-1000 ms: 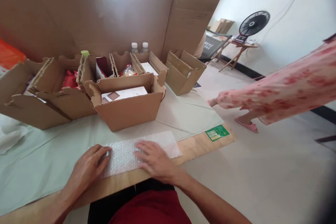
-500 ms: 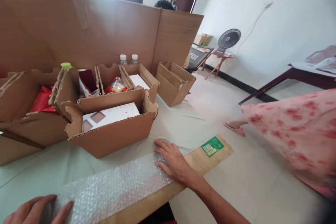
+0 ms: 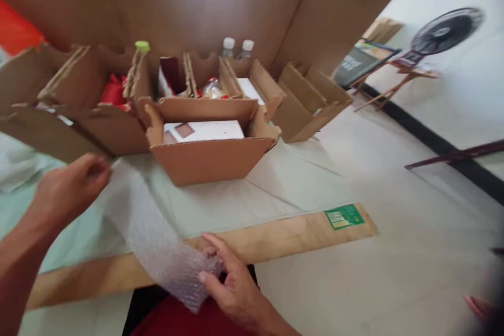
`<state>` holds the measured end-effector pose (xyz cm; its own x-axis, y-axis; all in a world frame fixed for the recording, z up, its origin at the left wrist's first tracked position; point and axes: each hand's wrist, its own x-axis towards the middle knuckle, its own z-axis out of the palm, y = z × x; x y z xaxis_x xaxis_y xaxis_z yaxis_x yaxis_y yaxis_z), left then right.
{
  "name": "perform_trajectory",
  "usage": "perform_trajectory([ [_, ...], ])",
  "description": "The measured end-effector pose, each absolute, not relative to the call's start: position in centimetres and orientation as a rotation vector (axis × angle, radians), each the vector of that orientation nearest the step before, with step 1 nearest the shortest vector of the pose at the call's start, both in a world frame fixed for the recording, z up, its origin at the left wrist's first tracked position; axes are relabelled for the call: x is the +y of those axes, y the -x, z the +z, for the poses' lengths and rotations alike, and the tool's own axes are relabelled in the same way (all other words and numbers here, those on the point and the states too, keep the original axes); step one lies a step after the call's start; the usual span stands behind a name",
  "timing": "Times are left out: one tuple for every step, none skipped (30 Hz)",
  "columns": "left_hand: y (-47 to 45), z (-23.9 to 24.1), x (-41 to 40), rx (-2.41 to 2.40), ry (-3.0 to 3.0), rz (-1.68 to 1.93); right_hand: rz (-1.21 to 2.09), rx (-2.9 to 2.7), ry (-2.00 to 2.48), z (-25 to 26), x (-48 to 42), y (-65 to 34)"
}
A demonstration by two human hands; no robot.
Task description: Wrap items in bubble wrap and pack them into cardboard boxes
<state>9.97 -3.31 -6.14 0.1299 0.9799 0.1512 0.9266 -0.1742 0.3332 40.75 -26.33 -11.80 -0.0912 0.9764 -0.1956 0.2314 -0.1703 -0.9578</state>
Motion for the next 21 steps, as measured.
perform_trajectory([
  [-11.2, -5.3, -2.0, 1.888, -2.331, 0.407, 1.38, -1.35, 1.411, -12.0, -26.4, -39.6],
  [-12.5, -4.9, -0.9, 1.792, -2.42, 0.338, 1.42, -1.346, 1.371, -12.1, -26.3, -38.7],
  [-13.7, -4.9, 0.0, 1.742, -2.452, 0.317, 1.432, -1.364, 1.342, -12.1, -26.2, -38.1],
  [-14.7, -5.3, 0.8, 1.706, -2.473, 0.301, 1.424, -1.407, 1.324, -12.0, -26.1, -37.7],
  [-15.5, -5.9, 1.3, 1.675, -2.493, 0.301, 1.396, -1.464, 1.317, -11.9, -25.9, -37.6],
  [-16.0, -6.6, 1.7, 1.658, -2.502, 0.314, 1.361, -1.52, 1.316, -11.7, -25.7, -37.6],
  [-16.3, -7.3, 1.9, 1.644, -2.51, 0.329, 1.33, -1.571, 1.323, -11.4, -25.5, -37.7],
  [-16.4, -8.0, 2.1, 1.636, -2.513, 0.348, 1.308, -1.614, 1.335, -11.1, -25.4, -37.7],
  [-16.3, -8.5, 2.1, 1.633, -2.51, 0.365, 1.296, -1.646, 1.35, -10.9, -25.3, -37.7],
  [-16.1, -8.9, 2.1, 1.636, -2.5, 0.378, 1.286, -1.668, 1.364, -10.8, -25.3, -37.7],
  [-15.8, -9.1, 2.0, 1.643, -2.484, 0.381, 1.274, -1.697, 1.364, -10.7, -25.3, -37.5],
  [-15.4, -9.1, 1.8, 1.648, -2.475, 0.39, 1.251, -1.742, 1.345, -10.7, -25.3, -37.4],
  [-14.9, -9.0, 1.4, 1.645, -2.481, 0.416, 1.208, -1.799, 1.311, -10.8, -25.3, -37.3],
  [-14.2, -8.8, 0.8, 1.633, -2.502, 0.462, 1.14, -1.865, 1.273, -10.9, -25.4, -37.3],
  [-13.4, -8.7, -0.1, 1.615, -2.532, 0.525, 1.045, -1.943, 1.237, -11.1, -25.3, -37.3],
  [-12.6, -8.5, -1.2, 1.588, -2.561, 0.591, 0.934, -2.033, 1.204, -11.2, -25.2, -37.4],
  [-11.7, -8.4, -2.7, 1.543, -2.584, 0.649, 0.826, -2.13, 1.173, -11.4, -25.0, -37.5],
  [-10.7, -8.3, -4.3, 1.483, -2.593, 0.684, 0.738, -2.23, 1.138, -11.5, -24.7, -37.6],
  [-9.8, -8.3, -6.3, 1.415, -2.585, 0.696, 0.679, -2.33, 1.095, -11.5, -24.3, -37.6],
  [-9.0, -8.3, -8.3, 1.341, -2.564, 0.696, 0.647, -2.421, 1.043, -11.6, -23.8, -37.5],
  [-8.2, -8.4, -10.4, 1.269, -2.532, 0.694, 0.64, -2.496, 0.992, -11.6, -23.4, -37.4],
])
